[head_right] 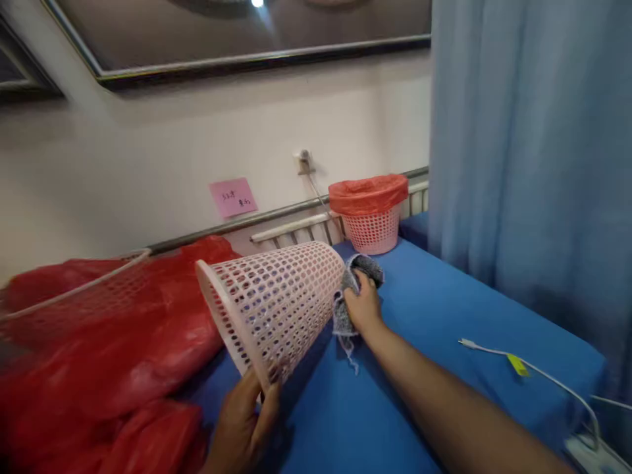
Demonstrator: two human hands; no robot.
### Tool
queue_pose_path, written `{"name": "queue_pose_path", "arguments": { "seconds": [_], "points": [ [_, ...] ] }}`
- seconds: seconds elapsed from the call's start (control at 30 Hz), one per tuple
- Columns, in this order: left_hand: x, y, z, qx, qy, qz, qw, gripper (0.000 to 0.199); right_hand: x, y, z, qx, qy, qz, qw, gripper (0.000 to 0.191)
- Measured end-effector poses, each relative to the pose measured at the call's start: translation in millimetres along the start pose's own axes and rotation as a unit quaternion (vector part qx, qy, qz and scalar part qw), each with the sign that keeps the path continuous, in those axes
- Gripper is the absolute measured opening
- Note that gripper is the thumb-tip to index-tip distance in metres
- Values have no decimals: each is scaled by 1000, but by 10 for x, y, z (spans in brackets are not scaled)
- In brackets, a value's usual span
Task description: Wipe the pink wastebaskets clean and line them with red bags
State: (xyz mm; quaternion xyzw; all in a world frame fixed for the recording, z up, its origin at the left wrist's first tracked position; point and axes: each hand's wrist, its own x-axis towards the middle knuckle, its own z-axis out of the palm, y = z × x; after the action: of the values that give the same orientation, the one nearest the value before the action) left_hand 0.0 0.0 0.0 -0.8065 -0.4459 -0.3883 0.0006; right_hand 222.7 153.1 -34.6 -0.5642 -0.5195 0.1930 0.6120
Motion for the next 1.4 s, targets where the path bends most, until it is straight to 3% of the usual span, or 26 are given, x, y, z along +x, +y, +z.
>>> {"name": "queue_pose_path", "arguments": {
  "seconds": [0.1, 0.17, 0.23, 0.27, 0.33, 0.4, 0.47, 0.57, 0.67, 0.73, 0.77, 0.83, 0.87, 0.93, 0.97, 1.0, 1.1, 1.17, 1.2, 1.3, 1.4],
  "points": [
    [5, -59, 50, -6, -14, 10, 1000, 25, -581, -268, -68, 32, -63, -175, 982, 59],
    [9, -82, 58, -15, -16, 24, 999, 28, -861, -398, -109, 83, -132, -354, 922, 57],
    [16, -81, 47, -26, -19, 31, 999, 25, -969, -451, -125, 127, -167, -433, 876, 45],
    [21, -71, 39, -26, -26, 25, 999, 23, -943, -442, -120, 134, -168, -432, 876, 40],
    [31, -39, 29, -16, -47, 6, 999, 20, -745, -346, -83, 112, -133, -343, 923, 39],
    [36, -5, 39, 8, -69, 6, 998, 15, -419, -171, -30, 65, -70, -161, 982, 45],
    [32, 18, 69, 34, -85, 26, 995, 13, -78, 26, 18, 44, -31, 20, 998, 49],
    [9, 17, 116, 59, -98, 46, 992, 14, 230, 209, 52, 42, -25, 85, 995, 41],
    [-29, -27, 123, 79, -110, 18, 991, 16, 145, 126, 20, 49, -11, 63, 997, 45],
    [-62, -70, 112, 94, -130, -22, 987, 15, -108, -58, -51, 60, -15, -37, 997, 52],
    [-80, -91, 108, 99, -142, -41, 984, 15, -266, -167, -98, 71, -28, -132, 988, 53],
    [-113, -128, 109, 100, -166, -60, 979, 16, -574, -370, -194, 91, -83, -356, 926, 47],
    [-125, -141, 114, 94, -175, -57, 978, 17, -694, -448, -232, 115, -115, -430, 888, 37],
    [-130, -157, 122, 79, -186, -50, 978, 22, -808, -521, -262, 141, -153, -502, 839, 24],
    [-122, -160, 123, 74, -191, -54, 977, 28, -790, -511, -252, 140, -154, -492, 846, 23],
    [-107, -160, 120, 73, -199, -63, 975, 36, -722, -470, -228, 126, -140, -452, 872, 26],
    [-40, -143, 94, 86, -224, -108, 965, 48, -307, -210, -121, 61, -43, -184, 980, 43],
    [4, -122, 74, 90, -239, -125, 959, 46, 11, -10, -64, 46, -4, -2, 999, 46],
    [21, -111, 66, 91, -245, -132, 956, 46, 135, 67, -46, 44, 0, 37, 998, 44],
    [46, -94, 53, 92, -252, -143, 953, 49, 245, 122, -36, 48, -2, 73, 996, 40],
    [40, -114, 53, 84, -242, -144, 956, 55, -37, -91, -87, 81, -19, -18, 996, 48]
  ]
}}
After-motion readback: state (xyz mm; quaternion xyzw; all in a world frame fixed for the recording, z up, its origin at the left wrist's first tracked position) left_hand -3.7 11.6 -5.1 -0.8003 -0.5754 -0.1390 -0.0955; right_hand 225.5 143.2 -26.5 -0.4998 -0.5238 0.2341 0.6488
